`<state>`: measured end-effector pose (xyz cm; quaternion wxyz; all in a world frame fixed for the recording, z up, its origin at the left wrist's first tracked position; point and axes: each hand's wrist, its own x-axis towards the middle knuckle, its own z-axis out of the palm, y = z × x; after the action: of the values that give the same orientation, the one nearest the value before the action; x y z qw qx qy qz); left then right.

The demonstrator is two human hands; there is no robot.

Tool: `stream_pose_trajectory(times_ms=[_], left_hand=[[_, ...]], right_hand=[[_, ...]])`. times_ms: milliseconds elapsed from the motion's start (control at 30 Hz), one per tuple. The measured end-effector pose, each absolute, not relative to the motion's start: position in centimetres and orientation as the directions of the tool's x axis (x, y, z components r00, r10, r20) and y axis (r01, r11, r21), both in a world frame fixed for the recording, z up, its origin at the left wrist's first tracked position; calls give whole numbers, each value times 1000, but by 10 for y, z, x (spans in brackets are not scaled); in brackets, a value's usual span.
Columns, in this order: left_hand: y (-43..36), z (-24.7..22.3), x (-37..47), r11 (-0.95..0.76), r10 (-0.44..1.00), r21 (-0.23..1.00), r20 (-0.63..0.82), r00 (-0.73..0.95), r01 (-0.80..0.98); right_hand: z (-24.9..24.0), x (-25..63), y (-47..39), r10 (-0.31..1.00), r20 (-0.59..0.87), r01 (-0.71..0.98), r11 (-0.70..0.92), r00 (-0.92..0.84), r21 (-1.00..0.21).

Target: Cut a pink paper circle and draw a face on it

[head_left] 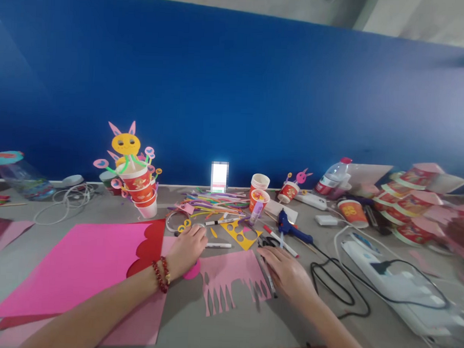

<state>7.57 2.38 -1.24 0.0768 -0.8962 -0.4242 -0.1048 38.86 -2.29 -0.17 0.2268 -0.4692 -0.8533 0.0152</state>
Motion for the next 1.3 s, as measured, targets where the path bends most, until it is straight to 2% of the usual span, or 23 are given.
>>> stream_pose_trajectory(times_ms=[167,400,533,733,867,1033,1133,1300], left_hand=[[19,-2,72,-632,745,-5,271,609,775],[63,28,49,-564,793,152,372,482,812],[69,34,47,-576,799,208,350,490,791],[46,38,22,-562,819,219,286,498,798],[40,27,5,-502,856,154,230,463,851],[37,-1,11,-482,866,72,192,462,873],[37,-4,16,-496,857,81,205,473,865],[26,14,35,-585,803,167,254,539,794]], right_hand=[[2,371,-13,788,405,725,601,-464,-338],[7,344,-11,818,407,572,575,-406,-585],[12,329,-10,864,341,496,495,-371,-714],[1,319,-9,913,268,227,344,-306,-911],[-7,312,-4,940,239,81,266,-243,-961],[-19,309,-6,953,198,67,218,-231,-974],[-23,313,-9,964,167,23,175,-207,-984],[-17,313,-9,979,99,-141,74,-178,-987]])
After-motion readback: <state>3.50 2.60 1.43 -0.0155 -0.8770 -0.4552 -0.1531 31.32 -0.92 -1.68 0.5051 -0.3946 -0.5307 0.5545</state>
